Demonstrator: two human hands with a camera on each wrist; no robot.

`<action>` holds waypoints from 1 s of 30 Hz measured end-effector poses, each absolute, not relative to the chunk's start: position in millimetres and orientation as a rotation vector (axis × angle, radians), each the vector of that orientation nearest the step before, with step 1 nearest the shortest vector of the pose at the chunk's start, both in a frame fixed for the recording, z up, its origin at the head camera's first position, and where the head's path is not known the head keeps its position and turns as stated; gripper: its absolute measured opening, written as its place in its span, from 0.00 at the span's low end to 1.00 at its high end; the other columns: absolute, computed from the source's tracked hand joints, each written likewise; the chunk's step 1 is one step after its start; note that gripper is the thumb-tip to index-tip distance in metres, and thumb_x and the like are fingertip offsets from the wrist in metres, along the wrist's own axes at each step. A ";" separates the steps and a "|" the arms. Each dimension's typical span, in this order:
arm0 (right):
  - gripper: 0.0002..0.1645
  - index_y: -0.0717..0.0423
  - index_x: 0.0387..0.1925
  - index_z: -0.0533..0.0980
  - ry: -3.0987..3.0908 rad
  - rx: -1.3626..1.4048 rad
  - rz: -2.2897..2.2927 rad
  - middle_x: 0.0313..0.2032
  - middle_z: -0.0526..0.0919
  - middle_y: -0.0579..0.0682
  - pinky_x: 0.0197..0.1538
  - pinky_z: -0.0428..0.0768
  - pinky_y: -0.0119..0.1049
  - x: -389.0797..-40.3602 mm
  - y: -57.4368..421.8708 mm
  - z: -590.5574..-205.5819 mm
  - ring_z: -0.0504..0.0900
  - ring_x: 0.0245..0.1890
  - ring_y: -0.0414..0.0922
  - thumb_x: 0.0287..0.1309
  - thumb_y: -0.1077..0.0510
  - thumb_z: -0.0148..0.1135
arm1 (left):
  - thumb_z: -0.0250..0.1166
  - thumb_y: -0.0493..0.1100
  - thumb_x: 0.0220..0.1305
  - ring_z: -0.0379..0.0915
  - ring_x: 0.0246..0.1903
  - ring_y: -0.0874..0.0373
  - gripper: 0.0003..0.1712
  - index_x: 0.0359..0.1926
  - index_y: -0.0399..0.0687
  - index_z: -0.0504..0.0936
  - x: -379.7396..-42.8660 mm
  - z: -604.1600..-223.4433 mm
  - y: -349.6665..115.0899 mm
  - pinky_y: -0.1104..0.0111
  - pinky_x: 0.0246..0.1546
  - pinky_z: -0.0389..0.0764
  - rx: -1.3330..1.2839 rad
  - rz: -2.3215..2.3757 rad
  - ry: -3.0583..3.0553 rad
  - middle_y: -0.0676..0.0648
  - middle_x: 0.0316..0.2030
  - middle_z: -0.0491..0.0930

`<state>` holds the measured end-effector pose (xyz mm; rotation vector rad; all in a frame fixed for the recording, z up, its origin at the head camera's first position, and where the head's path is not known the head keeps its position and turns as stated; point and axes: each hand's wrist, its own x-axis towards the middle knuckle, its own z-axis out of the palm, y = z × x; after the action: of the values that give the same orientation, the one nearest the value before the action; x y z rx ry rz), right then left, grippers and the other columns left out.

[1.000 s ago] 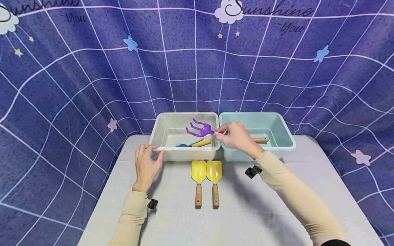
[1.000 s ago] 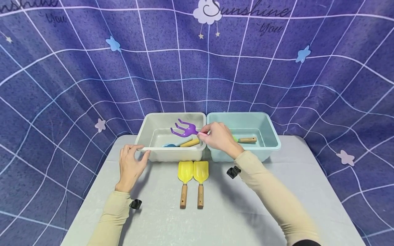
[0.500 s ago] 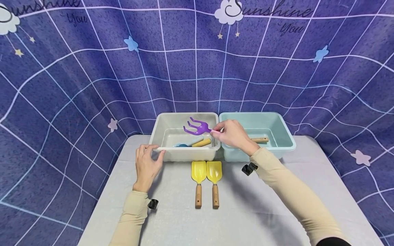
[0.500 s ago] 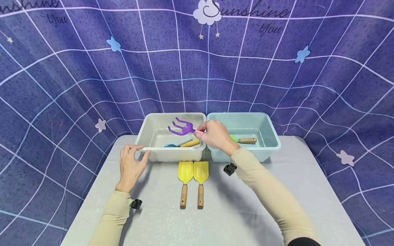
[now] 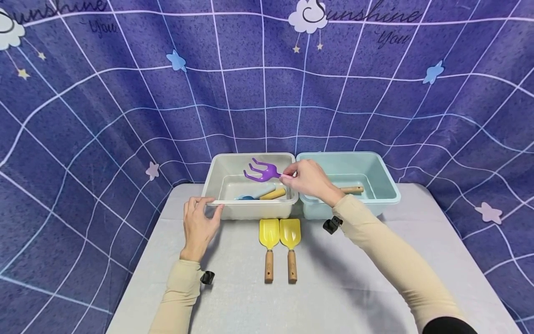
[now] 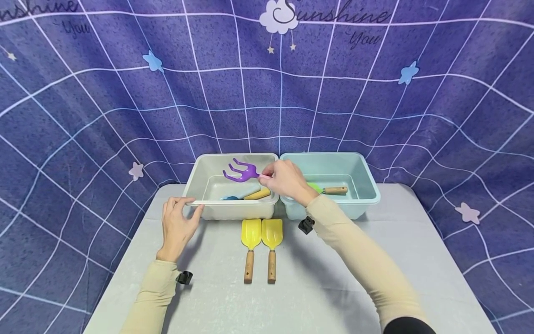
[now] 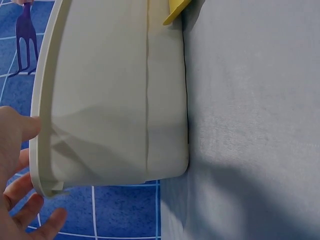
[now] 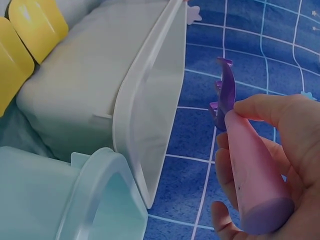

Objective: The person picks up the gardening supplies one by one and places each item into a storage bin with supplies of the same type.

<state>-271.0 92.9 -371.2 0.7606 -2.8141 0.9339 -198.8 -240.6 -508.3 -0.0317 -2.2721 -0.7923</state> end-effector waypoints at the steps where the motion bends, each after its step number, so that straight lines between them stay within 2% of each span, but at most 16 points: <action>1: 0.12 0.47 0.39 0.92 -2.814 0.764 0.928 0.32 0.92 0.41 0.33 0.75 0.36 -271.7 92.2 -370.8 0.79 0.26 0.39 0.66 0.48 0.67 | 0.79 0.49 0.60 0.72 0.48 0.36 0.19 0.47 0.42 0.89 -198.6 -508.2 -240.6 0.48 0.53 0.71 -0.030 -0.794 -2.272 0.37 0.45 0.78; 9: 0.13 0.48 0.40 0.92 -2.819 0.788 0.932 0.35 0.93 0.42 0.36 0.78 0.36 -277.8 86.1 -372.8 0.85 0.30 0.39 0.66 0.48 0.67 | 0.79 0.48 0.59 0.71 0.47 0.36 0.19 0.46 0.41 0.89 -197.6 -506.6 -240.5 0.48 0.52 0.71 -0.040 -0.790 -2.266 0.37 0.45 0.78; 18: 0.12 0.52 0.40 0.92 -2.828 0.846 0.919 0.34 0.94 0.45 0.31 0.76 0.32 -283.2 75.7 -375.6 0.79 0.23 0.37 0.66 0.51 0.68 | 0.79 0.48 0.60 0.71 0.47 0.36 0.19 0.46 0.41 0.89 -198.0 -505.9 -240.5 0.48 0.52 0.71 -0.039 -0.789 -2.272 0.37 0.45 0.78; 30: 0.11 0.52 0.40 0.92 -2.824 0.900 0.922 0.37 0.94 0.47 0.32 0.78 0.32 -291.2 65.8 -385.2 0.81 0.25 0.37 0.67 0.51 0.69 | 0.80 0.49 0.59 0.72 0.48 0.35 0.19 0.46 0.41 0.89 -198.8 -507.7 -241.7 0.48 0.52 0.71 -0.039 -0.787 -2.273 0.37 0.45 0.79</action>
<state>-291.2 65.8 -385.2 0.9003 -2.8236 0.9223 -198.8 -241.7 -507.7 -0.0388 -2.2726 -0.7873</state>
